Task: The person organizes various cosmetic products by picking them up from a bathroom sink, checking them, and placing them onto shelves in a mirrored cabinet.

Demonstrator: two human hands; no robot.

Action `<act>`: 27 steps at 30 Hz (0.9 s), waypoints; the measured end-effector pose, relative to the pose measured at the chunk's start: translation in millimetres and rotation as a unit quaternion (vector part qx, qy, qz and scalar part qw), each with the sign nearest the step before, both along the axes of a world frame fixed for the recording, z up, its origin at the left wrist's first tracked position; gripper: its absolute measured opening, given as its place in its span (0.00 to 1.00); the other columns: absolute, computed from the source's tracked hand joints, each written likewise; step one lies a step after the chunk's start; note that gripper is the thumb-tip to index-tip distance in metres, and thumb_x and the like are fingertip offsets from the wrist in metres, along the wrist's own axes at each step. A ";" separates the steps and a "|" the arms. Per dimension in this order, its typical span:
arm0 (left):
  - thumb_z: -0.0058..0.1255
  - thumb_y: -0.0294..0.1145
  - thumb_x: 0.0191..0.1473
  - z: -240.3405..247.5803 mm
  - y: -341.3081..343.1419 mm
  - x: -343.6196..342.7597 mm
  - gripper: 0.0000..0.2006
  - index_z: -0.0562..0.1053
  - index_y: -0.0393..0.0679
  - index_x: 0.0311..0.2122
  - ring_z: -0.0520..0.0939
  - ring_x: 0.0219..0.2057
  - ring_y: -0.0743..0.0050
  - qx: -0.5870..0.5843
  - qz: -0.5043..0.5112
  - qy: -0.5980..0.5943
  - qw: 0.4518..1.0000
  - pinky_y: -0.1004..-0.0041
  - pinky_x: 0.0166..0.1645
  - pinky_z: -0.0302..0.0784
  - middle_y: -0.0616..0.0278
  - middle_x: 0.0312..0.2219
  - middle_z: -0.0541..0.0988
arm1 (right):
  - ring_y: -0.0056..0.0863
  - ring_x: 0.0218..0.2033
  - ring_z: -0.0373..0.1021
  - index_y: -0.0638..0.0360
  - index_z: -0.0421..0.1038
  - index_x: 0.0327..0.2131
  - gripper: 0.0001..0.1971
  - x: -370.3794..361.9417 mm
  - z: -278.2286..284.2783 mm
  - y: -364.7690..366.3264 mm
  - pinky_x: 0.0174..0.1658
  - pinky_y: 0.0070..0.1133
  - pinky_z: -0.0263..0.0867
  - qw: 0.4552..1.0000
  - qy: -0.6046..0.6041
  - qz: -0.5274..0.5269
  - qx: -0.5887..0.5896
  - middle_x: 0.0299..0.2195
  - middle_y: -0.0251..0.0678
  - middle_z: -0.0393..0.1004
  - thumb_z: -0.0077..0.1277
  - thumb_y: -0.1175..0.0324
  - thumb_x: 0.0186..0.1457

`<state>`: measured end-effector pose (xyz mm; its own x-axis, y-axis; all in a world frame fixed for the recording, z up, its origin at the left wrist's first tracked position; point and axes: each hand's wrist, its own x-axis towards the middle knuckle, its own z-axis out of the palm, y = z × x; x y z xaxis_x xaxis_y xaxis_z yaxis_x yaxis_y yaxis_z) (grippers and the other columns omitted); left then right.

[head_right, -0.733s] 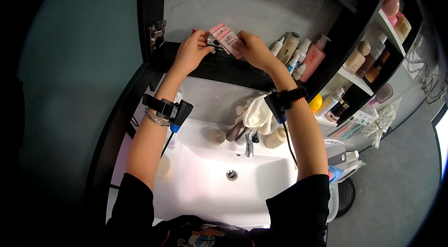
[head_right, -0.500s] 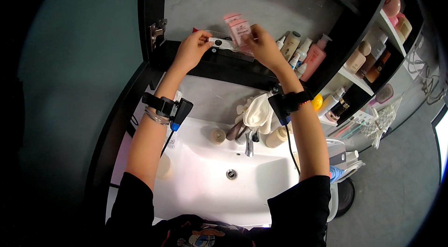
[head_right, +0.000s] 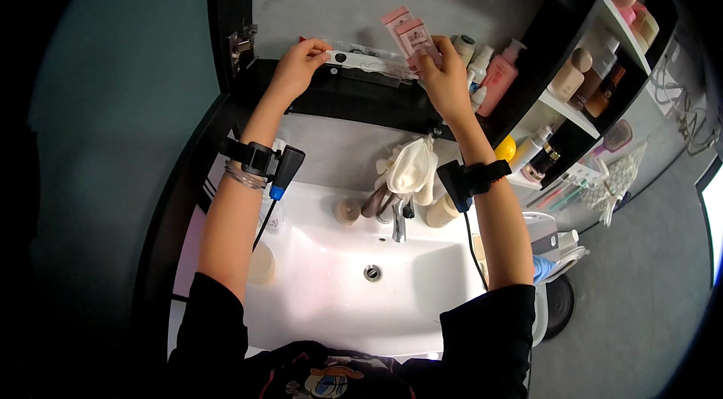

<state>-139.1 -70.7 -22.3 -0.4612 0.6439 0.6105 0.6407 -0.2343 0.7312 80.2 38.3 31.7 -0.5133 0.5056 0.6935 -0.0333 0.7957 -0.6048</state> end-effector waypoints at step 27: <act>0.49 0.33 0.47 1.9 -15.3 11.4 0.09 0.72 0.43 0.35 0.68 0.41 0.52 -0.127 0.193 0.229 0.946 0.63 0.46 0.66 0.56 0.39 0.70 | 0.43 0.35 0.66 0.67 0.67 0.32 0.09 -32.6 -16.1 -10.9 0.39 0.28 0.62 0.965 -0.128 0.007 0.228 0.32 0.45 0.68 0.49 0.73 0.46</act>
<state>-127.7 -86.0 -20.5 -0.4157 0.6343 0.6518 0.9061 0.2266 0.3573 47.7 27.4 15.6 -0.7012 0.1699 0.6925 0.0582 0.9816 -0.1819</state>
